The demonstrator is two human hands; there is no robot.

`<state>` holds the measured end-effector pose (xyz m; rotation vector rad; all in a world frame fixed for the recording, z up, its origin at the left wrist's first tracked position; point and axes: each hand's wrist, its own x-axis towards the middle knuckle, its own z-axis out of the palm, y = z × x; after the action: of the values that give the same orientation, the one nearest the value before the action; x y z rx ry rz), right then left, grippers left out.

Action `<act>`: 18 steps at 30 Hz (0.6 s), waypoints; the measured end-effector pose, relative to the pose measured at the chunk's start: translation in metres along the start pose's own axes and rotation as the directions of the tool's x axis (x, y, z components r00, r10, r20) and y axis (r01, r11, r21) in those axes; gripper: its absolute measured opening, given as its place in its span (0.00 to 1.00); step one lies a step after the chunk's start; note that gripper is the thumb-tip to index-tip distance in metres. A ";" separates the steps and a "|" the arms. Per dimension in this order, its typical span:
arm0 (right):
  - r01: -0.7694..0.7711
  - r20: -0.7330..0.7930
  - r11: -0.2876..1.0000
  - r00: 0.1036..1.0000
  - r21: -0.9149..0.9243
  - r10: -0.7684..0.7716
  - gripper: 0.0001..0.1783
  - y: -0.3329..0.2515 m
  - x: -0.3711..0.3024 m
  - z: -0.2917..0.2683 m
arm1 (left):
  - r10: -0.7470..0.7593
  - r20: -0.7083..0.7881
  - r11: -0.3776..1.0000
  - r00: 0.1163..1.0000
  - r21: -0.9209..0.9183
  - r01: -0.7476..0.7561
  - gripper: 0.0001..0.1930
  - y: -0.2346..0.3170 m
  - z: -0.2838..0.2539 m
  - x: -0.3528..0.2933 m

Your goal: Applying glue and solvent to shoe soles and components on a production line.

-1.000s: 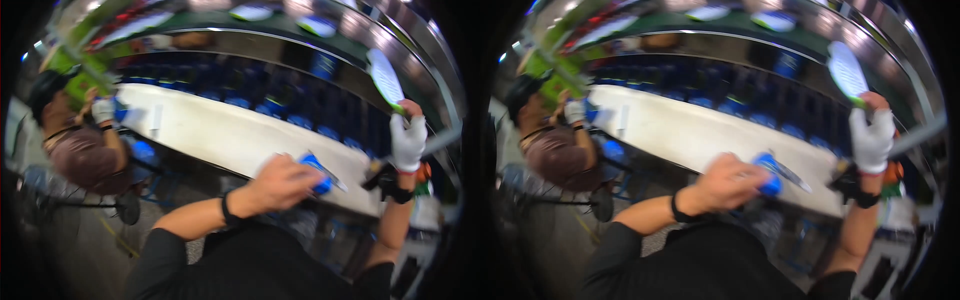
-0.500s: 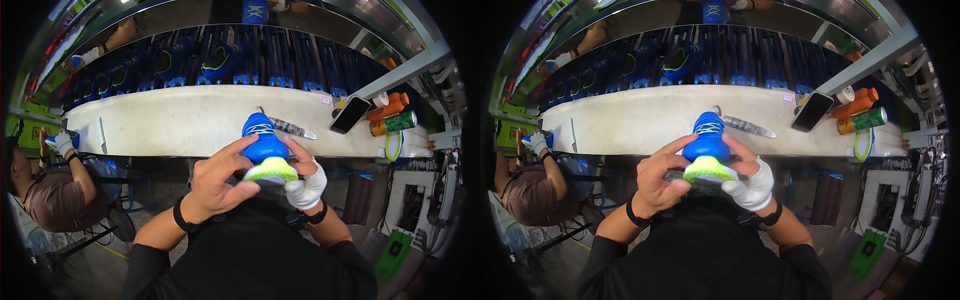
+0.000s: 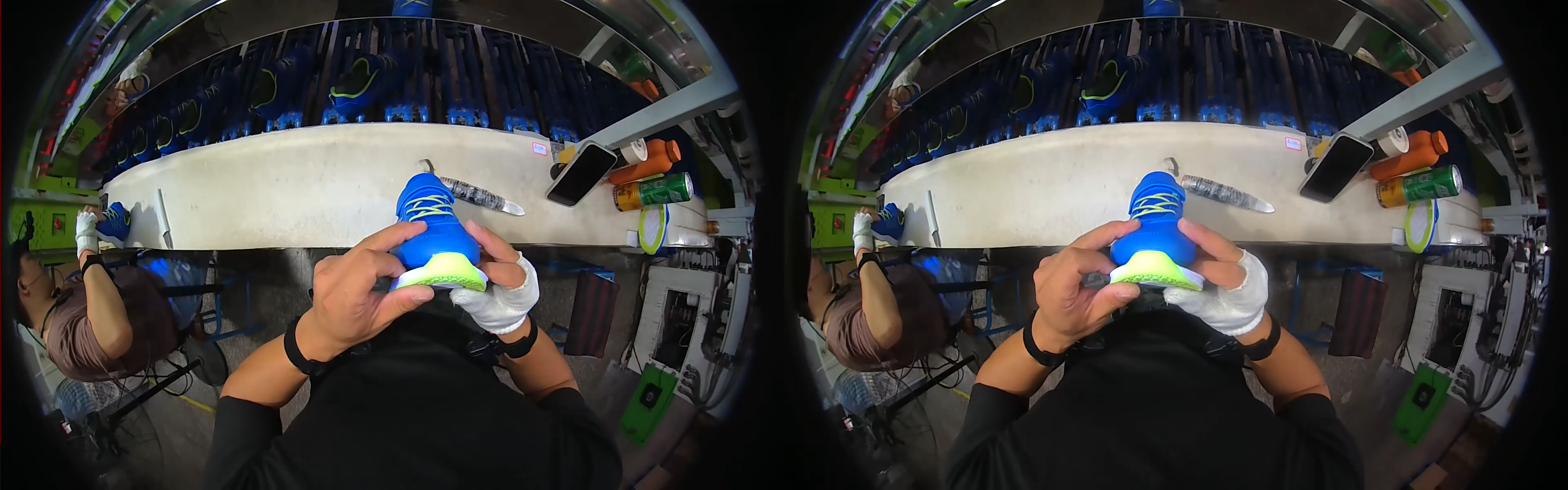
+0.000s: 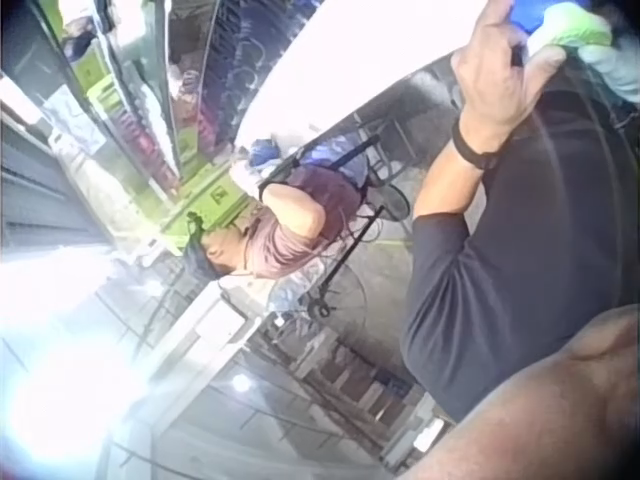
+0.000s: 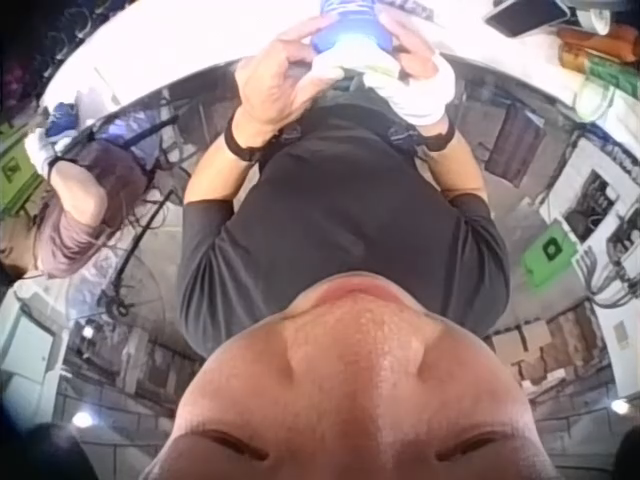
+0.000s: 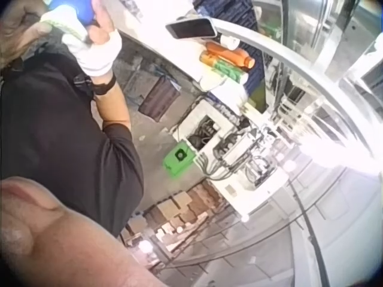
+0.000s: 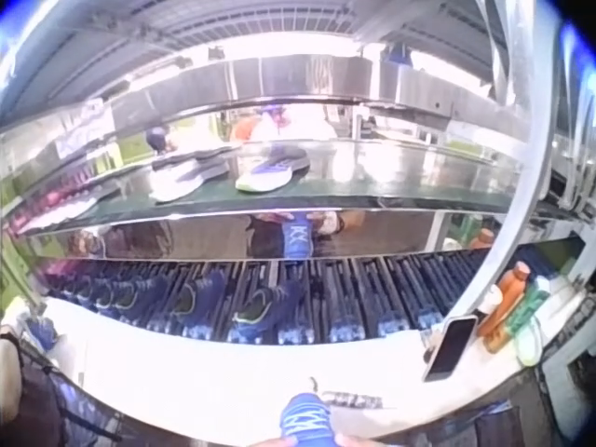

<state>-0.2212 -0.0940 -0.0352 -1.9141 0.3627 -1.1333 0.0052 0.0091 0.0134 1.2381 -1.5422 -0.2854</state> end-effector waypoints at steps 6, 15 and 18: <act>-0.006 -0.027 0.999 1.000 -0.049 0.005 0.20 0.002 -0.003 0.007 | 0.000 -0.042 0.999 0.999 -0.033 -0.001 0.22 -0.004 0.001 -0.006; 0.064 0.030 0.996 0.998 -0.059 -0.062 0.24 0.006 0.026 0.034 | -0.343 0.156 0.936 0.926 -0.021 0.351 0.24 0.013 -0.053 0.004; 0.138 0.046 0.986 0.990 -0.090 -0.134 0.24 0.006 0.034 0.049 | -0.357 0.318 0.913 0.878 0.318 0.256 0.45 0.042 -0.076 0.039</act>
<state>-0.1613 -0.0923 -0.0312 -2.0661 0.2705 -1.1829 0.0501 0.0269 0.0958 1.7292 -1.7382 -0.5612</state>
